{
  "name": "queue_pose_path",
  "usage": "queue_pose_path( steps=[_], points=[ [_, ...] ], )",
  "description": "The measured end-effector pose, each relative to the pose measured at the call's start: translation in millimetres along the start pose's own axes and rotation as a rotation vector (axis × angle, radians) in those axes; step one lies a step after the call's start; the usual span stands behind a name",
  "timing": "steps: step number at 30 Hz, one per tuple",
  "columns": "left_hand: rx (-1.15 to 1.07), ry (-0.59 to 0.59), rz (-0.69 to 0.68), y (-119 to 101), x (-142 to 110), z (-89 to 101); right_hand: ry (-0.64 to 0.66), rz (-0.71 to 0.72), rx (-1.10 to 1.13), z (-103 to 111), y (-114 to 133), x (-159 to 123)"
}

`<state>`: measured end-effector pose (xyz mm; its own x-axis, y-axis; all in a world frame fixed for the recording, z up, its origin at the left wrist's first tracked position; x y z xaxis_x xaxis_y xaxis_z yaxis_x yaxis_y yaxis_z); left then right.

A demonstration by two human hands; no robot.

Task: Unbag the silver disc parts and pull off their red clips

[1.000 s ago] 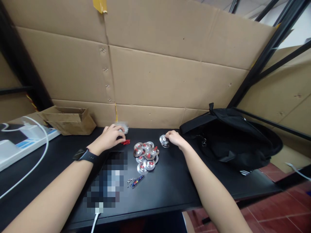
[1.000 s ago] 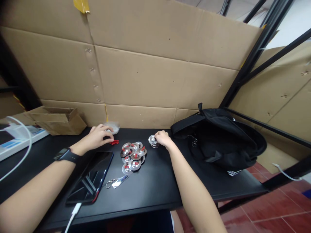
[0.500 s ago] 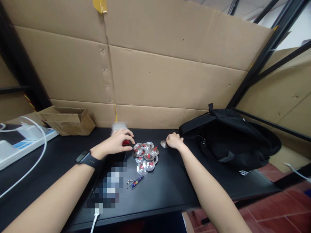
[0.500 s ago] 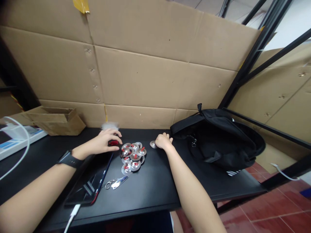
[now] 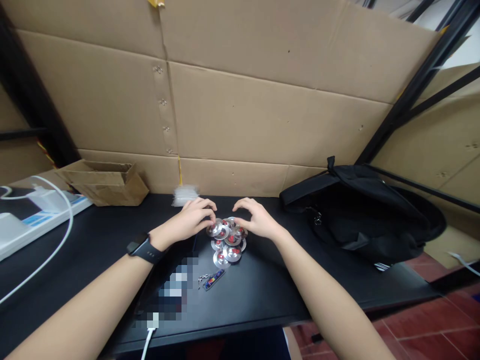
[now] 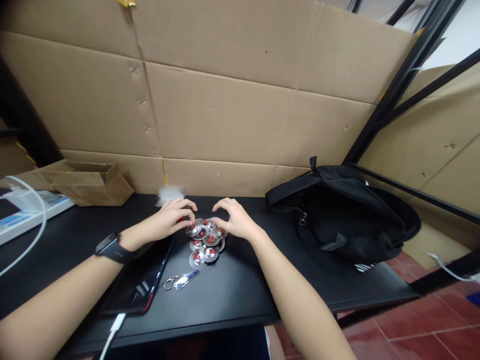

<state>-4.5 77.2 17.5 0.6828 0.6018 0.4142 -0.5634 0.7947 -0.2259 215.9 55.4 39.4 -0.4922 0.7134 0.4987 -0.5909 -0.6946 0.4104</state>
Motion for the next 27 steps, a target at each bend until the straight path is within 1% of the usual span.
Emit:
queue_pose_path(
  steps=[2, 5, 11, 15, 19, 21, 23, 25, 27],
  points=[
    [-0.017, -0.027, 0.004, -5.5, 1.0, 4.0, 0.015, 0.090, 0.031, -6.0, 15.5, 0.2],
    [-0.051, -0.067, 0.019, -13.7, 2.4, 10.7, 0.021, 0.121, 0.022, -13.4, 28.1, 0.2],
    [-0.068, -0.160, -0.003, -27.7, 4.8, 24.3, 0.011, -0.026, 0.135, -18.9, 27.8, 0.6],
    [-0.039, -0.234, -0.015, -32.4, 4.9, 27.3, -0.009, -0.050, 0.141, -24.0, 26.7, 0.4],
    [-0.049, -0.262, -0.033, -37.7, 5.2, 28.0, -0.007, -0.069, 0.111, -27.2, 28.4, -1.1],
    [-0.071, -0.312, -0.008, -38.5, 5.2, 32.5, -0.037, -0.079, 0.133, -25.2, 28.7, -1.2],
    [-0.094, -0.405, 0.060, -35.9, 4.3, 39.9, -0.098, -0.114, 0.237, -21.9, 25.9, -0.5],
    [-0.118, -0.478, 0.127, -32.0, 3.2, 45.2, -0.161, -0.186, 0.430, -20.3, 20.0, 0.5],
    [-0.147, -0.484, 0.146, -30.0, 3.5, 45.2, -0.209, -0.271, 0.656, -21.8, 14.2, 1.2]
  ],
)
Point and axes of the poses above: each hand's wrist, its own x-axis towards the middle knuckle, its own z-axis out of the back of the hand, y = z × x, the point moved 5 cm from there along x, towards the middle knuckle, and after that the axes turned 2 degrees about -y, right-handed, at the moved point
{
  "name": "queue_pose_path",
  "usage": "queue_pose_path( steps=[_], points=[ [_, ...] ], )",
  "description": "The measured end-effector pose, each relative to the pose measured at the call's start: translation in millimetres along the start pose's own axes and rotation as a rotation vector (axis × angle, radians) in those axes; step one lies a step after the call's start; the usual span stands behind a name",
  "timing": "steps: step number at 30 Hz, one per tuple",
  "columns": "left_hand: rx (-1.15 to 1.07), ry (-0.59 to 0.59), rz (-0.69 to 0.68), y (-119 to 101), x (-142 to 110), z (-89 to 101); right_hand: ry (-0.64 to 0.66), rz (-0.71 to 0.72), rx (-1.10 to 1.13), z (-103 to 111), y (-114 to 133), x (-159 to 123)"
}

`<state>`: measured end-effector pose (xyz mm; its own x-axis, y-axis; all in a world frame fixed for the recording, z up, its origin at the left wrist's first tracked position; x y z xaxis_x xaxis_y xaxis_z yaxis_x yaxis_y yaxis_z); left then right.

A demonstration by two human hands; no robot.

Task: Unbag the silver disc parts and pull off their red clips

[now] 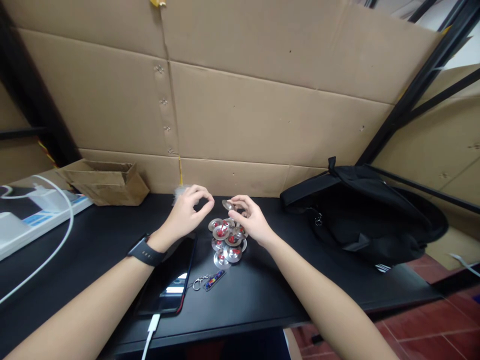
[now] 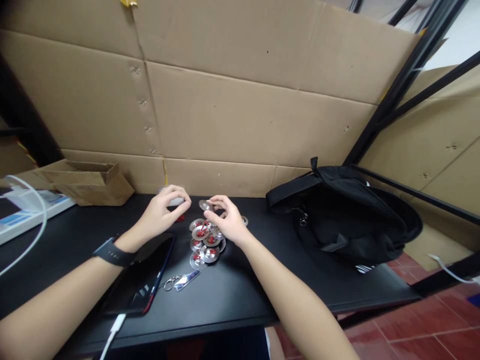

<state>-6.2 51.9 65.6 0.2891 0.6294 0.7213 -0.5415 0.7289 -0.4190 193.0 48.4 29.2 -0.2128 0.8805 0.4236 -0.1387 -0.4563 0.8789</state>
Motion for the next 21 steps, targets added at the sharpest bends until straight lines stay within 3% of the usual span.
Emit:
queue_pose_path(
  steps=[4, 9, 14, 21],
  points=[
    [0.000, 0.132, -0.048, -0.8, -4.5, -11.9, -0.001, -0.122, 0.281, -3.6, -5.6, 0.8],
    [0.173, 0.426, -0.121, 7.1, -19.6, -35.2, -0.047, -0.162, 0.283, 2.2, -8.8, 2.2],
    [0.188, 0.476, -0.102, 18.4, -26.4, -45.8, -0.070, -0.180, 0.234, 9.1, -12.6, 4.7],
    [0.166, 0.504, -0.088, 17.6, -30.6, -53.4, -0.049, -0.169, 0.167, 11.0, -11.1, 6.3]
  ],
)
Point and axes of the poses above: each hand's wrist, its own x-axis towards the middle knuckle, its own z-axis out of the back of the hand, y = z × x, the point moved 5 cm from there along x, towards the middle knuckle, and after that the axes turned 2 degrees about -y, right-handed, at the moved point
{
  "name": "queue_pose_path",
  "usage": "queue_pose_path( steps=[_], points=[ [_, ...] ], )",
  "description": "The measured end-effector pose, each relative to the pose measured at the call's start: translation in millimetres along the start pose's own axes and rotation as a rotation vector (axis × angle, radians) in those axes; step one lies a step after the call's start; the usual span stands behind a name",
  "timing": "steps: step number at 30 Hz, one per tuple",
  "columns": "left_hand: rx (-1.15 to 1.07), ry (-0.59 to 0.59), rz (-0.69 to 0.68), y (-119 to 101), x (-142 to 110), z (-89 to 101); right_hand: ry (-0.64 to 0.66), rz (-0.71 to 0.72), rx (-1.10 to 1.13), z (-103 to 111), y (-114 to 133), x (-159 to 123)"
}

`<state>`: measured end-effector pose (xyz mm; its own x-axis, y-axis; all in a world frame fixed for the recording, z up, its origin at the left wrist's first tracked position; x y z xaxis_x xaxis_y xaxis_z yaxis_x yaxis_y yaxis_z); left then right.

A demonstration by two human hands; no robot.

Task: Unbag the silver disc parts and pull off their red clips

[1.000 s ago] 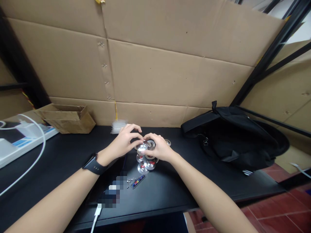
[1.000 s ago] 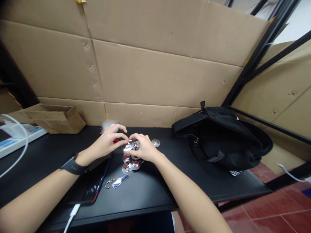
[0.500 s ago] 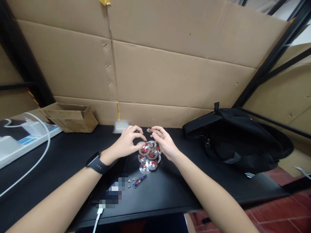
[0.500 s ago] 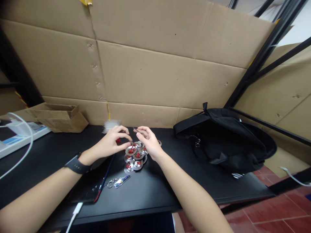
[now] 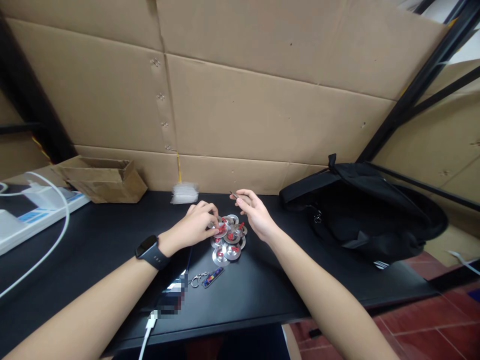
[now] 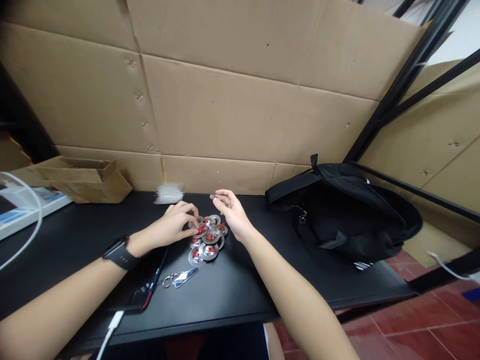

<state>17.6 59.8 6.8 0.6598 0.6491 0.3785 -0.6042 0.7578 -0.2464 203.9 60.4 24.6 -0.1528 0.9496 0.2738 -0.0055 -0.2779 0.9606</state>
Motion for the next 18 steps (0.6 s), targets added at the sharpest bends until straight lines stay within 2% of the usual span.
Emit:
queue_pose_path(
  steps=[3, 6, 9, 11, 14, 18],
  points=[
    [0.005, -0.018, -0.009, 5.1, 0.6, 5.7, -0.002, 0.079, -0.202, 11.7, 8.2, 2.3],
    [0.074, -0.086, 0.061, 24.1, -0.5, 26.6, 0.018, 0.183, -0.631, 32.6, 18.2, 5.4],
    [0.202, -0.172, 0.179, 52.3, -6.9, 51.4, 0.142, 0.129, -0.994, 56.9, 14.1, 9.1],
    [0.261, -0.143, 0.214, 68.8, -11.9, 56.5, 0.172, 0.069, -1.069, 74.0, 7.9, 11.2],
    [0.271, -0.045, 0.228, 87.2, -16.9, 47.0, 0.180, -0.024, -1.084, 93.6, -3.9, 13.8],
    [0.226, -0.005, 0.250, 95.8, -14.9, 35.9, 0.239, -0.097, -1.058, 103.1, -16.1, 15.2]
  ],
)
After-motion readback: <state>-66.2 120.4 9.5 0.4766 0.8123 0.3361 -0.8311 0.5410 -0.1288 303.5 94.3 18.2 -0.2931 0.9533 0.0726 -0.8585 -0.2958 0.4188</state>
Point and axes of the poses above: each hand's wrist, its own x-axis towards the middle knuckle, its own z-axis out of the back of the hand, y = z × x, the point moved 5 cm from there along x, towards the middle knuckle, and after that the axes turned 2 degrees about -y, right-handed, at the moved point
